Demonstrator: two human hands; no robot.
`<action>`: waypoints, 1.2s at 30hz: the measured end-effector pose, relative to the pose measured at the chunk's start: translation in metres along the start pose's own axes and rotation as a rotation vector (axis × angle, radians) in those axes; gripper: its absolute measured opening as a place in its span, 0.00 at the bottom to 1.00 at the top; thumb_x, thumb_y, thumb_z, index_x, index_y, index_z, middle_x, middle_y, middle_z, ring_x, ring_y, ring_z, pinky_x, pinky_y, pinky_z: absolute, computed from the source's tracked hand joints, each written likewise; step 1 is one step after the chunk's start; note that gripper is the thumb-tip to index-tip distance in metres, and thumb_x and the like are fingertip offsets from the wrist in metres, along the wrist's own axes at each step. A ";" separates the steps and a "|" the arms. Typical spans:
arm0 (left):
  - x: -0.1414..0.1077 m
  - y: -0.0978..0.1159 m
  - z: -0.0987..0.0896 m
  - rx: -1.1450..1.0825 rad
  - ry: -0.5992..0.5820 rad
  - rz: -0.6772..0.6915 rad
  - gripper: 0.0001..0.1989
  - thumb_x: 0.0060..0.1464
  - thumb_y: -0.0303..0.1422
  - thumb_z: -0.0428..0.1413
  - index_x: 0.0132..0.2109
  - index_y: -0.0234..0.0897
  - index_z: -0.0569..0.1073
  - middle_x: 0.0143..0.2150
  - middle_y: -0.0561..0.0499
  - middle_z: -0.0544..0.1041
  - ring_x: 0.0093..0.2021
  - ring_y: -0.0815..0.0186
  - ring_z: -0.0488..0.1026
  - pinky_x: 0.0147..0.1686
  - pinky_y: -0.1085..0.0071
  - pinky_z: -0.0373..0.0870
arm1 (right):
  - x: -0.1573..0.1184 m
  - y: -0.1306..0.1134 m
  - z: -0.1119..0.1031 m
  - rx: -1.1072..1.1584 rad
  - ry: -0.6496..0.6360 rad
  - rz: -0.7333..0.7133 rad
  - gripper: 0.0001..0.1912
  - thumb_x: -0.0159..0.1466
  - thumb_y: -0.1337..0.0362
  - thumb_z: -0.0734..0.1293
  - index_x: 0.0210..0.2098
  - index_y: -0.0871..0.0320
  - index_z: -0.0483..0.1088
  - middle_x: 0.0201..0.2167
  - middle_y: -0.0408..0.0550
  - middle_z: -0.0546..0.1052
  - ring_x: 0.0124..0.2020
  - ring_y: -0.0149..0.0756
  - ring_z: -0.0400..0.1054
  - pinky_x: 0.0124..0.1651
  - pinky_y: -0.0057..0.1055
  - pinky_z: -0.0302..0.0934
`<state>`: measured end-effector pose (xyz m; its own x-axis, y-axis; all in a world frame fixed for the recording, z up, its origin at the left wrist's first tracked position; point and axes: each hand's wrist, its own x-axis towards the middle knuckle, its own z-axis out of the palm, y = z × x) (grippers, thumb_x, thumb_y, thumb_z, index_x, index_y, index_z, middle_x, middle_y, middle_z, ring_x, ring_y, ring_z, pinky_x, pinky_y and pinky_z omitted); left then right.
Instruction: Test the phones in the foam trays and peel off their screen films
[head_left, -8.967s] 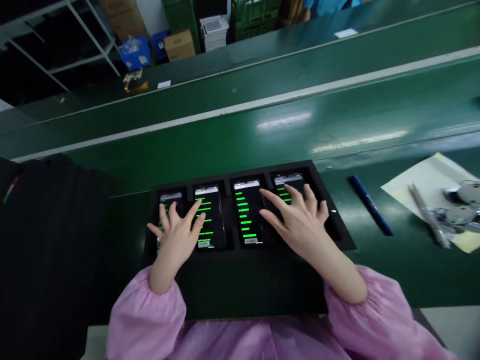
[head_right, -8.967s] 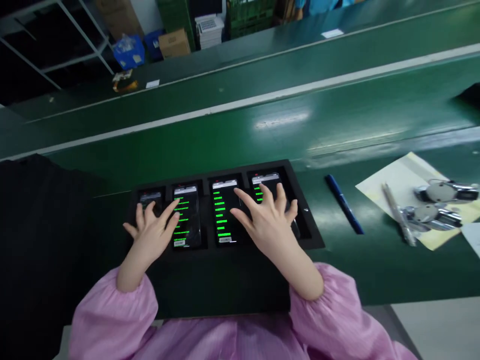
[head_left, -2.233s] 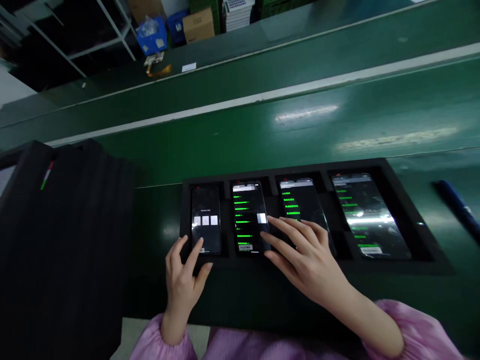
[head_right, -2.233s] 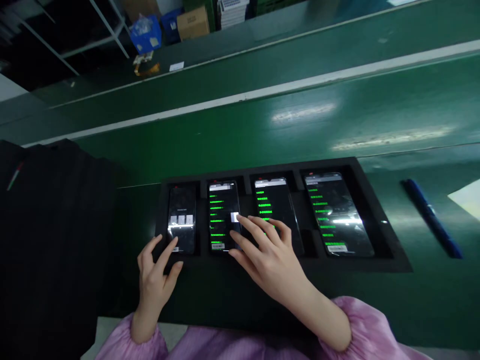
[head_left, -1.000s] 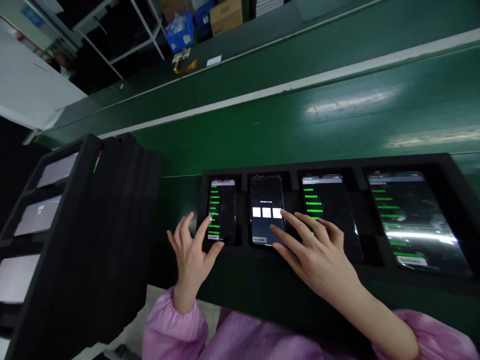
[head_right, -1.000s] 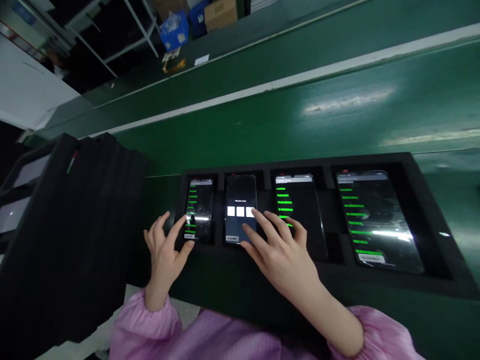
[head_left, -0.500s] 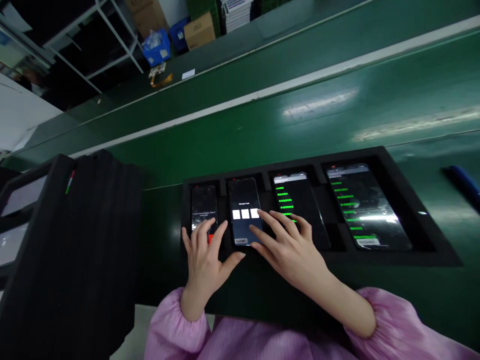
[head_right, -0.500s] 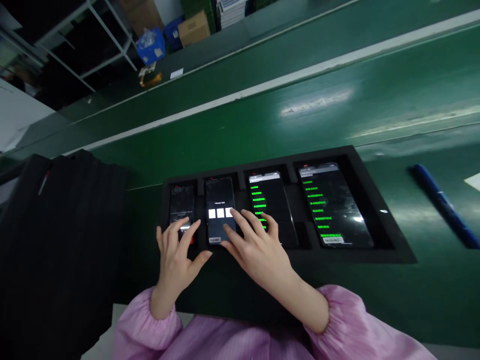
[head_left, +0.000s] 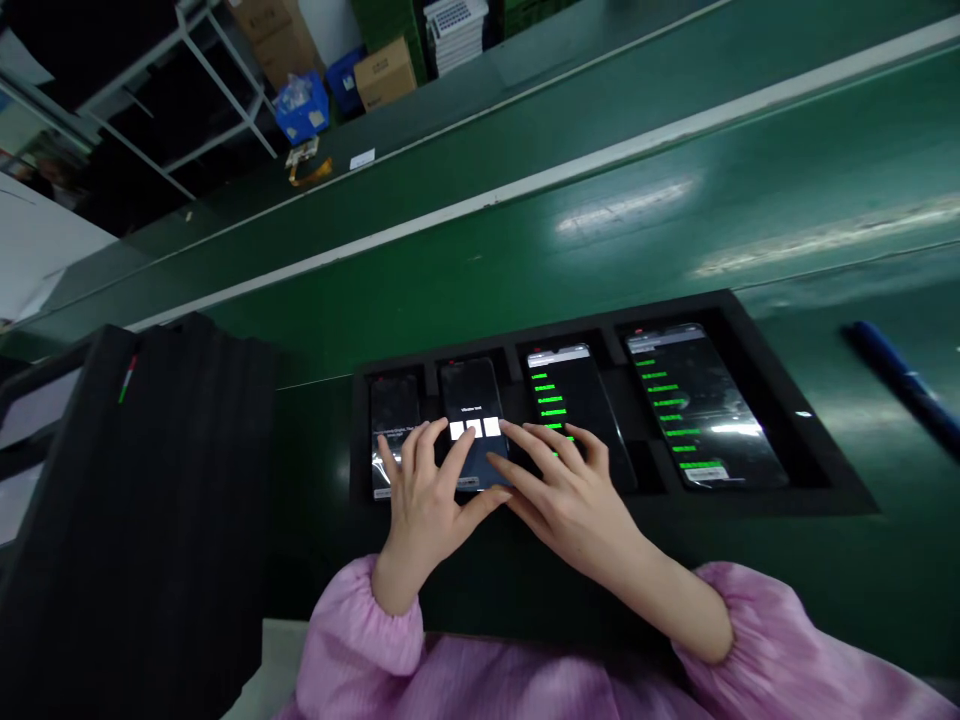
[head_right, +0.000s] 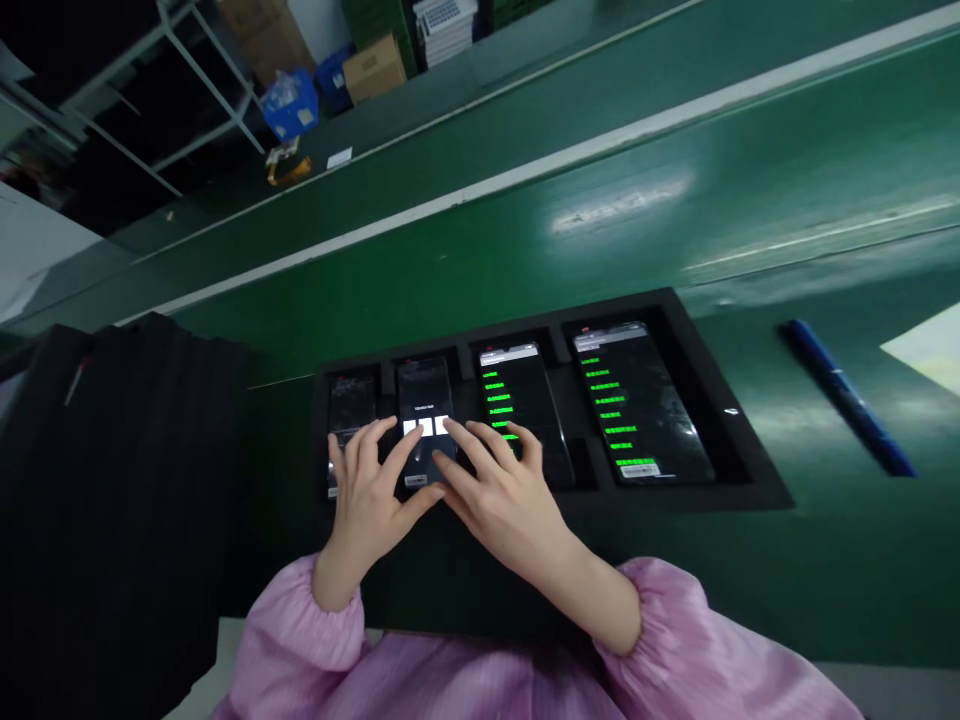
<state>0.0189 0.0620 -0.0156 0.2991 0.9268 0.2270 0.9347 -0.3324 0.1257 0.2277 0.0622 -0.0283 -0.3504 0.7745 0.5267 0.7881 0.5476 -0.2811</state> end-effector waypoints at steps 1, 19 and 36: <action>0.004 0.002 0.001 -0.003 -0.004 0.025 0.35 0.65 0.60 0.54 0.70 0.46 0.72 0.68 0.36 0.71 0.69 0.43 0.66 0.72 0.23 0.44 | -0.002 0.005 -0.008 0.012 0.049 0.014 0.11 0.77 0.59 0.67 0.55 0.52 0.76 0.62 0.52 0.78 0.59 0.48 0.72 0.63 0.51 0.56; -0.057 -0.009 -0.005 -0.092 0.237 0.087 0.24 0.70 0.48 0.55 0.62 0.36 0.73 0.58 0.38 0.76 0.61 0.52 0.73 0.79 0.43 0.38 | -0.056 0.066 -0.068 -0.114 0.094 0.162 0.12 0.77 0.63 0.65 0.54 0.51 0.79 0.61 0.54 0.78 0.59 0.50 0.72 0.63 0.53 0.59; -0.066 -0.018 0.010 -0.045 0.276 0.052 0.24 0.67 0.44 0.59 0.64 0.36 0.73 0.57 0.38 0.77 0.59 0.50 0.75 0.77 0.39 0.42 | -0.096 0.108 -0.081 -0.146 0.123 0.217 0.16 0.74 0.70 0.65 0.57 0.54 0.78 0.63 0.56 0.74 0.60 0.51 0.71 0.59 0.49 0.68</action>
<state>-0.0156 0.0090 -0.0426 0.2770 0.8276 0.4882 0.9082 -0.3913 0.1481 0.3877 0.0213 -0.0440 -0.1086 0.8194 0.5628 0.9057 0.3149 -0.2837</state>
